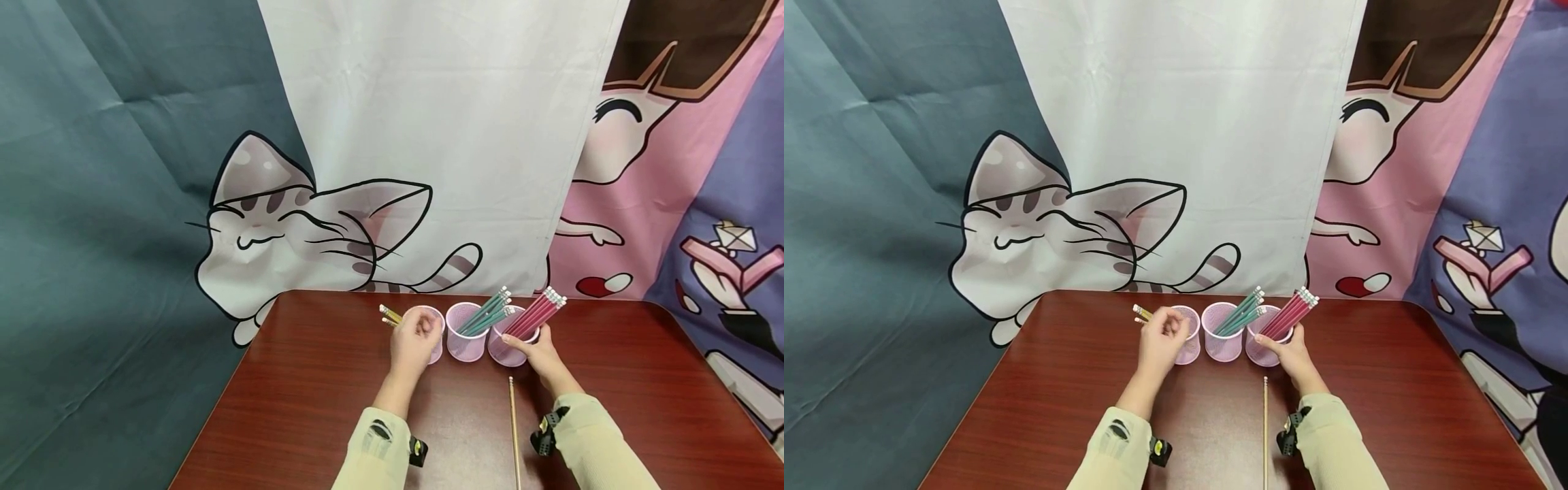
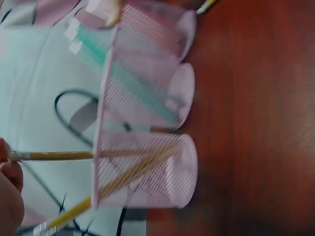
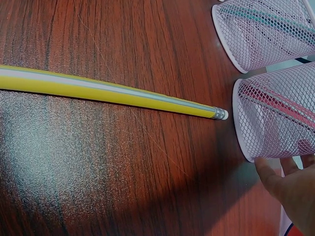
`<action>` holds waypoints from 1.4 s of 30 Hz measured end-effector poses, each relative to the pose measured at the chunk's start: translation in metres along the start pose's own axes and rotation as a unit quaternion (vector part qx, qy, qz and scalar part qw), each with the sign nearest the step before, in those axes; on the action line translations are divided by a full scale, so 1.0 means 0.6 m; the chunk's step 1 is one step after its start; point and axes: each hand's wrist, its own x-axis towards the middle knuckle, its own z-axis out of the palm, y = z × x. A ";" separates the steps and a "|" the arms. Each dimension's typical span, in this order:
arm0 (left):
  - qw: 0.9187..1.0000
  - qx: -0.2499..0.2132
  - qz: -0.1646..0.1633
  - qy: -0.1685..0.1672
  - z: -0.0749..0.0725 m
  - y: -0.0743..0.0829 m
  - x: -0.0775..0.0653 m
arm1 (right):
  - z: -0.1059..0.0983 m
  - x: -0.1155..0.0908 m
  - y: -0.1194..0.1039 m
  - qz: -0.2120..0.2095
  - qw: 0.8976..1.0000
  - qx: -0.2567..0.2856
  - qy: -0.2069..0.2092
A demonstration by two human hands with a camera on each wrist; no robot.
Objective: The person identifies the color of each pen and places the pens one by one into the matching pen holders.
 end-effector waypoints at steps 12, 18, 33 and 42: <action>0.925 0.197 0.325 -0.024 0.066 0.039 -0.051 | 0.001 0.003 0.000 0.008 1.000 0.004 0.004; 0.911 0.246 0.296 -0.150 0.104 0.049 -0.115 | -0.002 0.001 -0.005 0.015 1.000 0.008 -0.003; 0.816 0.377 0.024 -0.438 0.176 0.070 -0.174 | -0.002 0.002 0.000 0.019 1.000 0.005 -0.004; 0.808 0.385 -0.002 -0.447 0.178 0.071 -0.174 | -0.003 0.001 -0.002 0.017 1.000 0.004 -0.004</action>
